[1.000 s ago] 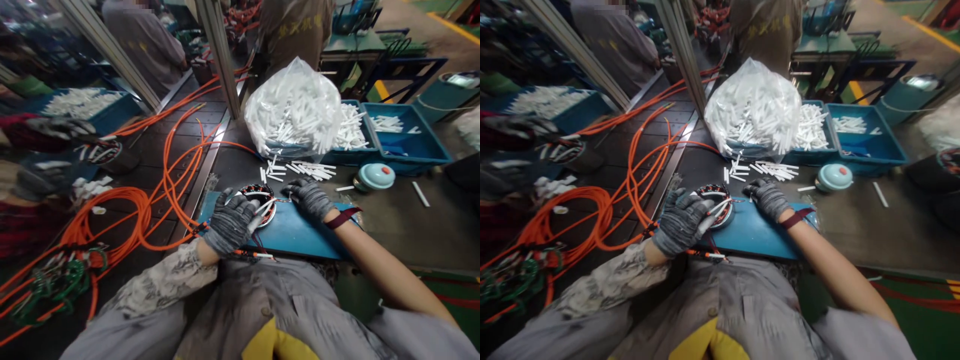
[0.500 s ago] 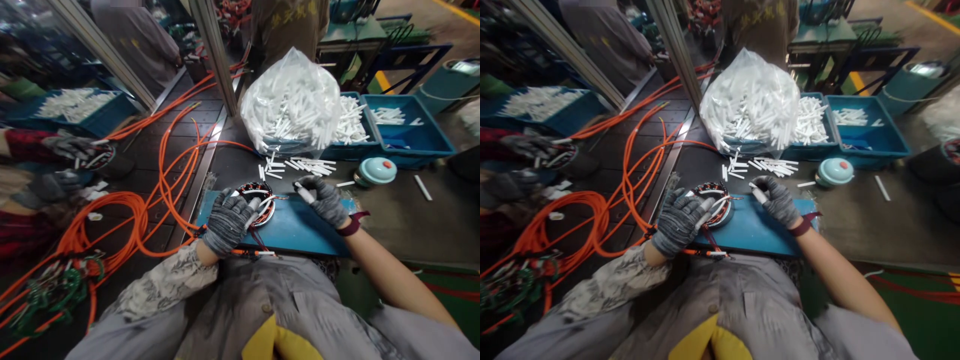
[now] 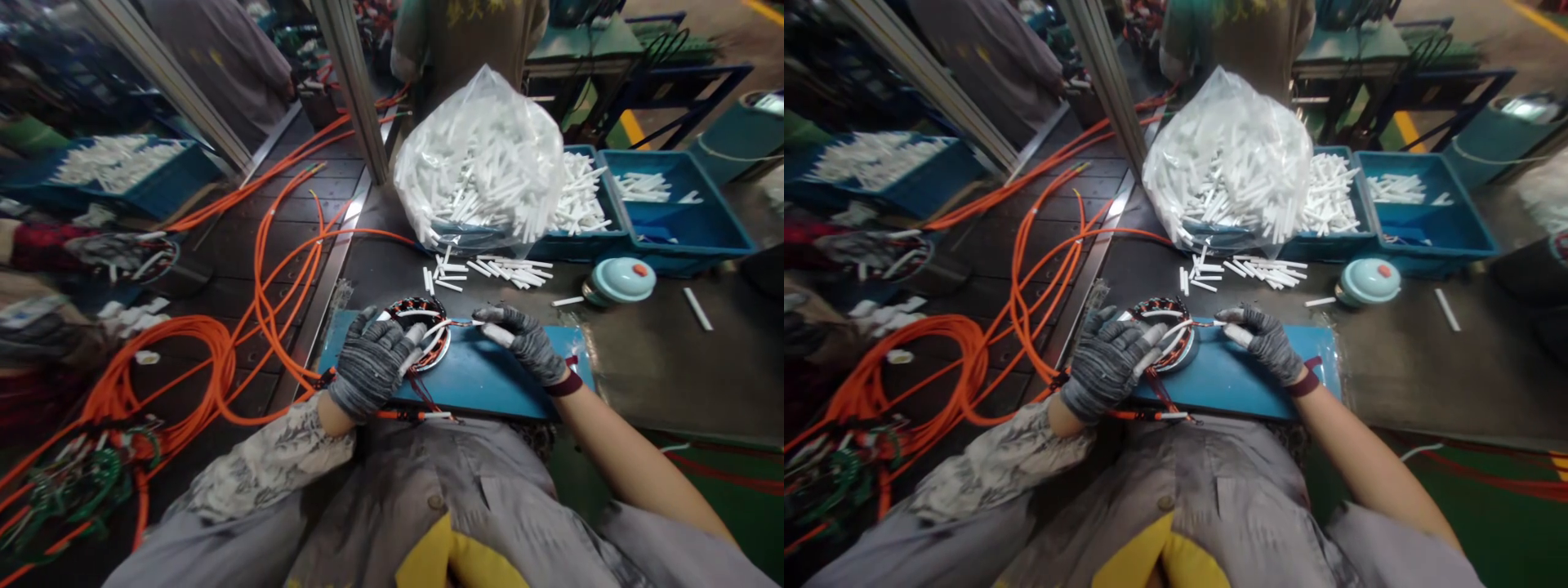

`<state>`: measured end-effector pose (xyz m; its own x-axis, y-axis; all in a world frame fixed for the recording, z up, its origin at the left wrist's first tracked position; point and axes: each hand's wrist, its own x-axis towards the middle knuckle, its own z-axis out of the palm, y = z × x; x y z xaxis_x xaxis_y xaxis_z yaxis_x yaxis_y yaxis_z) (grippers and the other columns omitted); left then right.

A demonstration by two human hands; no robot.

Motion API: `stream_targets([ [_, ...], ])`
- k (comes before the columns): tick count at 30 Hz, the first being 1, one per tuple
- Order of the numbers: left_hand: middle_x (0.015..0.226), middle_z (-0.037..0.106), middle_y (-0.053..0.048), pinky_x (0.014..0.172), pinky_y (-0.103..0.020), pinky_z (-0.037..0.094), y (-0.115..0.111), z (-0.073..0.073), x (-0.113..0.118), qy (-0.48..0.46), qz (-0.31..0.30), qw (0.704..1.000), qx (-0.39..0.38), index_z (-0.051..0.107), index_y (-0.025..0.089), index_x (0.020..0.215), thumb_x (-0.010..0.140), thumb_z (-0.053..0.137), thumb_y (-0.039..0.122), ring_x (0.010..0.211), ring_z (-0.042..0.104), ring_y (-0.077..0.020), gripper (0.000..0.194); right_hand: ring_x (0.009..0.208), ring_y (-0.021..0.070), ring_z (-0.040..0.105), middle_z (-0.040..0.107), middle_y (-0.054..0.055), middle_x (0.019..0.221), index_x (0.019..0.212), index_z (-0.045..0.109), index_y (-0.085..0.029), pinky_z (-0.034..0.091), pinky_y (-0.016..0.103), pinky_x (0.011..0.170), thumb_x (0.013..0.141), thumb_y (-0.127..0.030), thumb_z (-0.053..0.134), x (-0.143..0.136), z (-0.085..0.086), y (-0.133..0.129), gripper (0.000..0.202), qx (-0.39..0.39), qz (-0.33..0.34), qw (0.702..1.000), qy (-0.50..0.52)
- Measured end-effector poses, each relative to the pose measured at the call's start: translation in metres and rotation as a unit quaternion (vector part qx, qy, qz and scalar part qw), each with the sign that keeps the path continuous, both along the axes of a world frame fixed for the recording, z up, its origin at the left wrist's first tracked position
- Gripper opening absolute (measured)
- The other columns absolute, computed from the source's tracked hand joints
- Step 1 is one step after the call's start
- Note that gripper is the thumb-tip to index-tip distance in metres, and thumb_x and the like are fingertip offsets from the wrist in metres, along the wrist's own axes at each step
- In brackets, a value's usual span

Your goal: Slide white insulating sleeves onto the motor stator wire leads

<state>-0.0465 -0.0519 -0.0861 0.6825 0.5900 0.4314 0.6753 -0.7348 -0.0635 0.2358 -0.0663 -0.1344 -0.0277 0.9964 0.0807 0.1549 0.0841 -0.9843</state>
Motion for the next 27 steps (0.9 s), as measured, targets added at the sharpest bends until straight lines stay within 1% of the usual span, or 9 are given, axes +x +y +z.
stream_targets([
  [5,0.094,0.076,-0.004,0.110,-0.049,0.041,0.000,0.000,-0.001,-0.014,-0.003,1.000,-0.013,0.069,0.021,0.124,0.099,0.058,0.025,0.097,0.066,-0.0225,0.028,0.091,0.0222,0.071,0.078,0.002,0.098,0.100,0.080,-0.029,0.056,0.038,0.087,0.079,-0.048,0.079,0.004,0.003,0.002,0.028,0.008,0.011,1.000,-0.013],
  [9,0.092,0.076,-0.002,0.111,-0.048,0.041,0.001,0.000,-0.002,-0.023,-0.017,0.999,-0.019,0.069,0.020,0.122,0.099,0.057,0.024,0.096,0.067,-0.0215,0.026,0.082,0.0205,0.070,0.078,0.002,0.092,0.102,0.080,-0.030,0.056,0.035,0.081,0.080,-0.049,0.079,-0.007,0.009,0.006,0.029,0.054,0.052,0.996,-0.044],
  [12,0.090,0.075,-0.002,0.110,-0.049,0.042,0.003,0.000,-0.003,-0.024,-0.026,0.999,-0.017,0.067,0.019,0.122,0.099,0.057,0.024,0.094,0.066,-0.0220,0.026,0.087,0.0208,0.071,0.078,0.003,0.100,0.110,0.078,-0.029,0.056,0.034,0.083,0.088,-0.047,0.073,-0.021,0.013,0.010,0.029,0.094,0.080,0.990,-0.065],
  [16,0.087,0.074,-0.001,0.111,-0.052,0.041,0.011,0.004,-0.005,0.003,-0.050,0.998,-0.031,0.067,0.021,0.118,0.098,0.056,0.021,0.087,0.066,-0.0211,0.023,0.097,0.0214,0.072,0.077,0.004,0.108,0.115,0.076,-0.026,0.055,0.034,0.090,0.094,-0.043,0.065,-0.031,0.025,0.025,0.029,0.095,0.120,0.984,-0.093],
  [19,0.090,0.075,0.000,0.117,-0.056,0.034,0.017,0.009,-0.008,0.030,-0.091,0.994,-0.054,0.067,0.022,0.117,0.099,0.054,0.020,0.087,0.066,-0.0196,0.022,0.094,0.0197,0.071,0.077,0.004,0.104,0.112,0.075,-0.023,0.055,0.032,0.087,0.095,-0.043,0.063,-0.031,0.038,0.045,0.030,0.076,0.195,0.970,-0.120],
  [21,0.092,0.075,0.001,0.119,-0.058,0.030,0.020,0.012,-0.009,0.045,-0.111,0.990,-0.074,0.067,0.023,0.118,0.099,0.054,0.018,0.089,0.066,-0.0194,0.024,0.080,0.0173,0.070,0.077,0.004,0.090,0.110,0.075,-0.019,0.055,0.029,0.075,0.097,-0.046,0.059,-0.031,0.047,0.057,0.034,0.036,0.280,0.951,-0.125],
  [23,0.091,0.074,0.001,0.118,-0.059,0.032,0.020,0.013,-0.008,0.062,-0.107,0.988,-0.087,0.068,0.025,0.120,0.098,0.054,0.017,0.090,0.065,-0.0199,0.026,0.069,0.0153,0.067,0.075,0.003,0.080,0.107,0.075,-0.016,0.052,0.026,0.067,0.099,-0.047,0.056,-0.034,0.055,0.066,0.037,0.019,0.330,0.929,-0.164],
  [24,0.092,0.075,0.000,0.117,-0.058,0.034,0.020,0.013,-0.007,0.073,-0.093,0.989,-0.091,0.068,0.025,0.120,0.097,0.055,0.017,0.090,0.065,-0.0205,0.027,0.069,0.0155,0.066,0.075,0.004,0.079,0.105,0.075,-0.015,0.052,0.027,0.068,0.099,-0.046,0.056,-0.037,0.058,0.068,0.037,0.027,0.330,0.923,-0.196],
  [27,0.096,0.075,-0.002,0.114,-0.056,0.039,0.017,0.009,-0.002,0.098,-0.042,0.989,-0.103,0.070,0.026,0.120,0.093,0.057,0.016,0.093,0.065,-0.0234,0.031,0.084,0.0200,0.069,0.076,0.008,0.091,0.101,0.076,-0.016,0.052,0.032,0.081,0.098,-0.046,0.058,-0.044,0.060,0.064,0.035,0.075,0.281,0.918,-0.271],
])
